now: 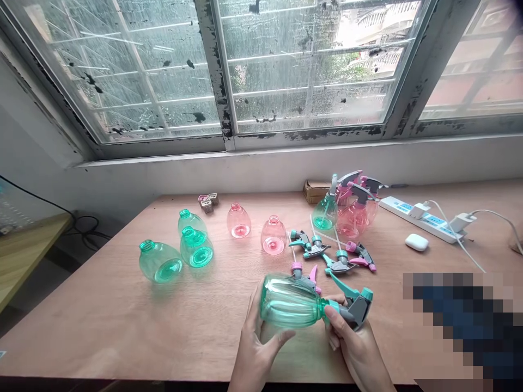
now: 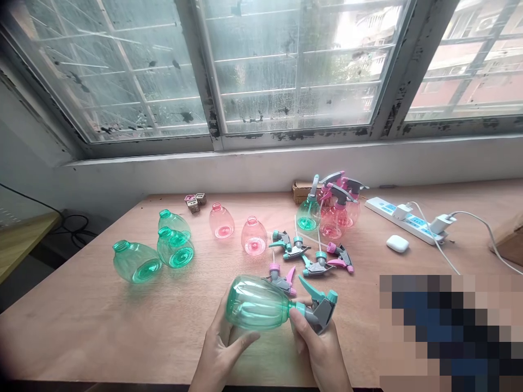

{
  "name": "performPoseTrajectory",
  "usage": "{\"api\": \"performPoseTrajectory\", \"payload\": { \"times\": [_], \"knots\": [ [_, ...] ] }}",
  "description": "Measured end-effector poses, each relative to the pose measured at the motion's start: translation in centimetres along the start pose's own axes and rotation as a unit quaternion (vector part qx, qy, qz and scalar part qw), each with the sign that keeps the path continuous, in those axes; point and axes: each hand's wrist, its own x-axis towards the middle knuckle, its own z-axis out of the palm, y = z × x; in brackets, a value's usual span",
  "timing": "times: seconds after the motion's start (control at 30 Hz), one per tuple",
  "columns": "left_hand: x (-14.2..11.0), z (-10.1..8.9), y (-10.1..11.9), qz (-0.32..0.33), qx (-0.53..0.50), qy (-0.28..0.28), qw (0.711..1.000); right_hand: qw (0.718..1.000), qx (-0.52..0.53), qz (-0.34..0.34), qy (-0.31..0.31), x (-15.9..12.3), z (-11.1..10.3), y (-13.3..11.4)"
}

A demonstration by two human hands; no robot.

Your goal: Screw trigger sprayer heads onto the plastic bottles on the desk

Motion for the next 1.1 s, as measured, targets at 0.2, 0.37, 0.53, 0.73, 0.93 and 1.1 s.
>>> {"api": "performPoseTrajectory", "payload": {
  "times": [0.2, 0.37, 0.53, 0.73, 0.93, 1.1],
  "knots": [
    [-0.5, 0.1, 0.7, -0.02, -0.014, -0.013, 1.0, 1.0, -0.01, -0.002, -0.004, 0.0, 0.0, -0.1],
    [-0.1, 0.5, 1.9, -0.021, -0.003, -0.007, 1.0, 1.0, -0.016, -0.003, -0.021, 0.0, -0.1, -0.1],
    [-0.2, 0.8, 2.4, -0.03, -0.001, -0.013, 0.999, 0.999, 0.028, -0.006, 0.017, -0.4, 0.4, -0.9],
    [-0.6, 0.5, 2.6, -0.042, 0.02, -0.032, 0.998, 1.0, 0.018, -0.007, 0.023, -0.8, 0.7, -1.4],
    [-0.3, 0.8, 2.8, -0.032, 0.035, -0.021, 0.999, 1.0, 0.012, -0.012, 0.015, -0.6, 0.6, -1.4],
    [-0.5, 0.6, 2.5, -0.033, 0.035, -0.027, 0.998, 1.0, 0.023, -0.011, 0.011, -0.6, 0.6, -1.3]
  ]
}}
